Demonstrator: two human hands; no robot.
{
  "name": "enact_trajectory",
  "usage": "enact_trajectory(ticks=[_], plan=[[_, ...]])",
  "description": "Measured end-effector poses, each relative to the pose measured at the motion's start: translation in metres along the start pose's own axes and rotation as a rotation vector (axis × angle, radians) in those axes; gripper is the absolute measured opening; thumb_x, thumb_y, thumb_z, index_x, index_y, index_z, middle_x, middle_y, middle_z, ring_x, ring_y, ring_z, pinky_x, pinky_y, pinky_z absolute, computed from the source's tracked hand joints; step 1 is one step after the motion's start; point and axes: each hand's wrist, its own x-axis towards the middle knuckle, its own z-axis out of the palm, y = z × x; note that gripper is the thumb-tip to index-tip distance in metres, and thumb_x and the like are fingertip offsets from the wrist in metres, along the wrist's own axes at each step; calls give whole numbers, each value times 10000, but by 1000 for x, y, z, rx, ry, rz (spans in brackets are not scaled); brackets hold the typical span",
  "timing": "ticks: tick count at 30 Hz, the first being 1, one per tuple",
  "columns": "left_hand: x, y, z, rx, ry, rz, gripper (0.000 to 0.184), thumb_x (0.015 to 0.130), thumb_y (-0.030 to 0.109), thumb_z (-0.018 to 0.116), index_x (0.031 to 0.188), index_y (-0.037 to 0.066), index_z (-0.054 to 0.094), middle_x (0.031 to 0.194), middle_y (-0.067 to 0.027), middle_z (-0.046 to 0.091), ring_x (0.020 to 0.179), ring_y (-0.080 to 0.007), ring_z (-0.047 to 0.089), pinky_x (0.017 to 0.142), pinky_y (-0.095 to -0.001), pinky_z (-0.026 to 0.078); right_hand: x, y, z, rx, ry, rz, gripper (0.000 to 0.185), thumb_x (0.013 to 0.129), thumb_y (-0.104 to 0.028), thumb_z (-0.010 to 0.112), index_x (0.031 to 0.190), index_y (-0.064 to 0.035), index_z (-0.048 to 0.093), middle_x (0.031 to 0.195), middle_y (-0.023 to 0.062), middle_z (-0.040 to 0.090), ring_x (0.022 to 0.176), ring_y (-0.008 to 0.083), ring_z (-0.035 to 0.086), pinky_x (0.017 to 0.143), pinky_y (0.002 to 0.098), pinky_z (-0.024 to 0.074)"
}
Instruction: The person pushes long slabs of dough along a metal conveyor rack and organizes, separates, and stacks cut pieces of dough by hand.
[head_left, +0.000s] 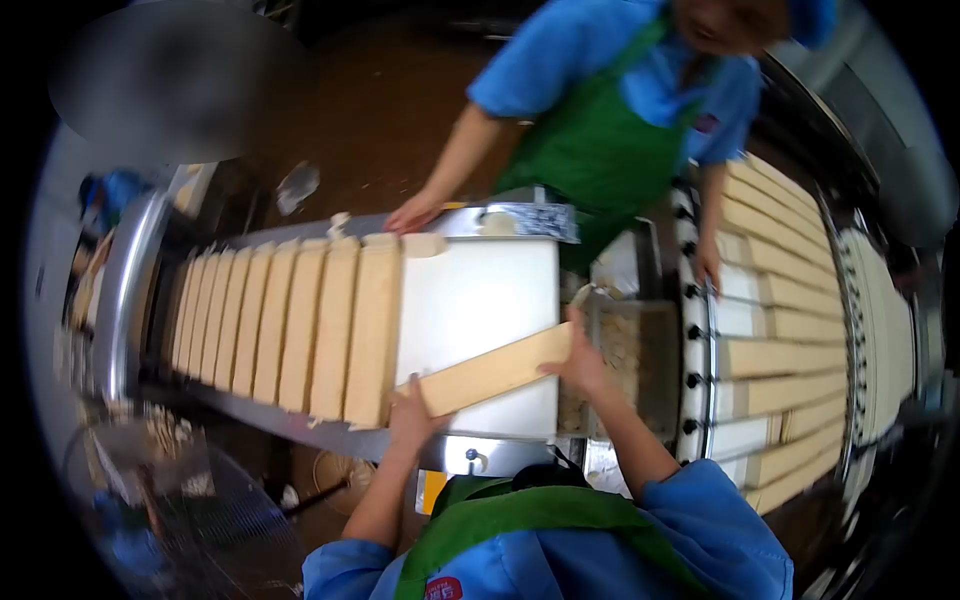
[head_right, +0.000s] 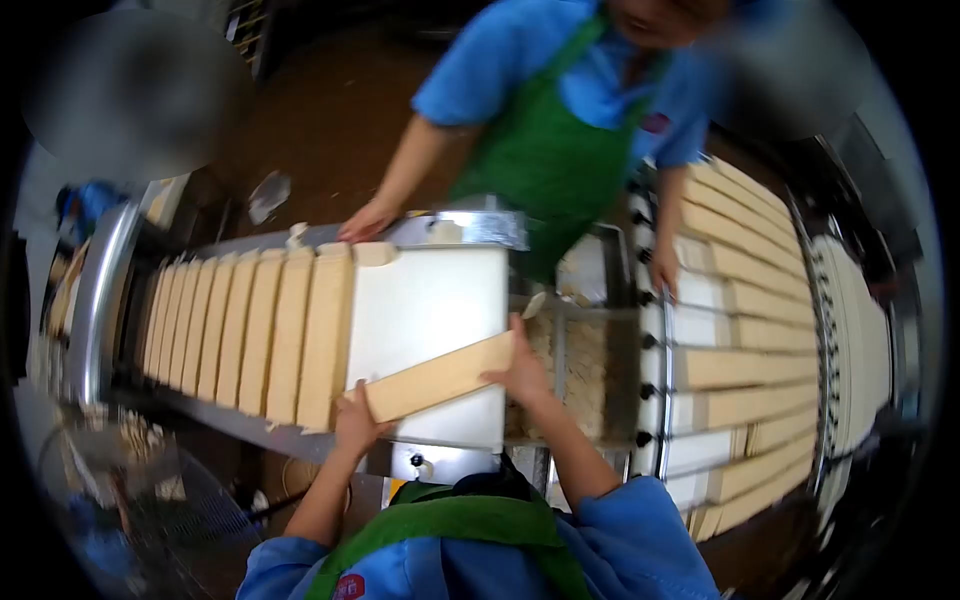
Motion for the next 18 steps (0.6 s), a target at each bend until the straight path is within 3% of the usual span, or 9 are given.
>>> enact_trajectory(ticks=[1,4,8,10,17,18], plan=[[5,-8,13,31,110,65,1032,618,432,818,1404,73,253,1142,-348,457,876,-420,615,761,-428,526,-15,2,-1,-85,-31,-90,1021,551,-282,863,1388,-108,304,1373,217,353,1096,413,524,908,417,466],[1,19,9,54,81,105,972,605,397,831,1370,121,299,1117,-325,465,866,-438,605,742,-443,527,-35,17,-11,-191,2,-45,1051,521,-337,860,1401,-165,313,1229,272,420,966,430,573,818,434,495],[-27,86,-4,23,166,195,932,590,290,842,1349,152,319,1072,-294,469,892,-457,587,745,-466,522,-66,36,-73,-229,193,-30,1023,473,-351,871,1361,-206,385,1125,176,449,903,376,597,776,420,508],[-47,119,2,-99,210,258,901,598,202,831,1345,148,328,1112,-273,441,940,-464,570,796,-476,509,-93,44,-117,-216,275,5,983,485,-324,868,1345,-195,409,1097,163,458,894,368,596,753,417,507],[-125,227,14,-225,113,584,829,625,195,814,1334,172,386,1171,-211,417,1034,-437,537,858,-474,488,-211,113,-231,-123,403,156,974,513,-324,855,1366,-221,395,1125,149,470,941,383,579,820,430,492],[-138,242,11,-200,93,676,746,707,192,766,1351,159,390,1155,-188,421,993,-403,553,828,-441,497,-228,133,-240,-93,413,132,988,513,-331,858,1371,-199,385,1175,152,459,959,384,575,828,427,491]])
